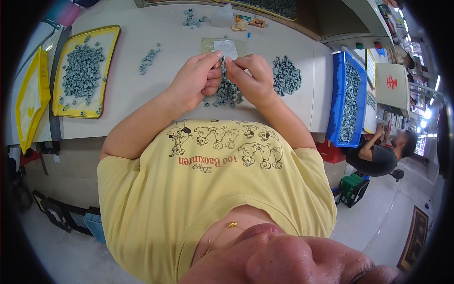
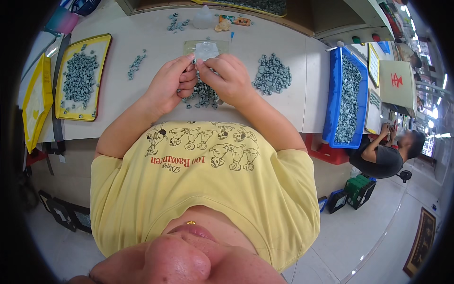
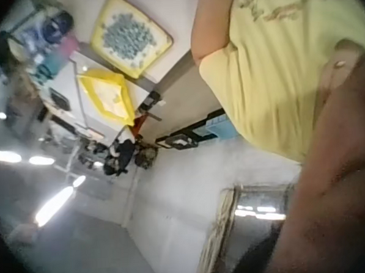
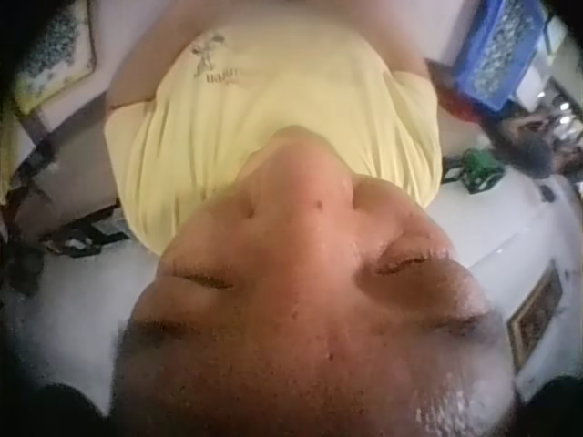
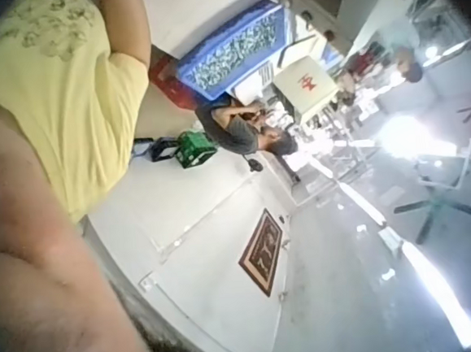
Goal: The person assembles small figurine pieces by picking up the figurines and tiny parts from the table, inserting the parts into the figurines by hand, and placing the assembled items into a pile on the table.
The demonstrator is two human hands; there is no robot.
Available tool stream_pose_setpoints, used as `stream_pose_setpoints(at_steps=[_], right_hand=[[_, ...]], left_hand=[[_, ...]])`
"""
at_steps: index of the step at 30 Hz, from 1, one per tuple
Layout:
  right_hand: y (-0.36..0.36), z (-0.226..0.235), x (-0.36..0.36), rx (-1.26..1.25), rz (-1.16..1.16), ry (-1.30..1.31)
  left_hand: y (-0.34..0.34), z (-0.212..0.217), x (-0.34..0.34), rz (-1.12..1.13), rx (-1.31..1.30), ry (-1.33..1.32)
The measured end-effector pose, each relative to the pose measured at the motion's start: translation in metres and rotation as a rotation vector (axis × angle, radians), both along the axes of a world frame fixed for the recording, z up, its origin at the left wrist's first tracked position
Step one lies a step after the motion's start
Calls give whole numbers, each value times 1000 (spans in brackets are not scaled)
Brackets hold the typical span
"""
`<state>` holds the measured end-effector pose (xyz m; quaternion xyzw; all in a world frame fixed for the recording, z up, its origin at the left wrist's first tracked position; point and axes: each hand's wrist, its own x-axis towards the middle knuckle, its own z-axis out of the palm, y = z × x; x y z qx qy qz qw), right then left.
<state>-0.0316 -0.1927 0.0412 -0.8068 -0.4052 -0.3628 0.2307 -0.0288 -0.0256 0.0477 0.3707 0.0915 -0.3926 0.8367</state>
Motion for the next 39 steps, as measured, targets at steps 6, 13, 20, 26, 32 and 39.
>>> stream_pose_setpoints(at_steps=[6, 13, 20, 26, 32, 39], right_hand=[[8, -8, 0, 138, 54, 9], [16, -7, -9, 361, 14, 159], [16, -7, -11, 397, -34, 210], [6, -3, -3, 330, -61, 258], [0, -1, -5, 342, -149, 344], [-7, 0, -4, 344, -163, 407]], left_hand=[[-3, 4, -9, 88, 41, -146], [-2, -1, -14, 187, 180, -502], [-5, -6, -11, 168, 279, -602], [-5, 0, -4, 42, 87, -239], [-10, -4, -4, -14, 23, -185], [-14, -2, -4, -14, 77, -223]])
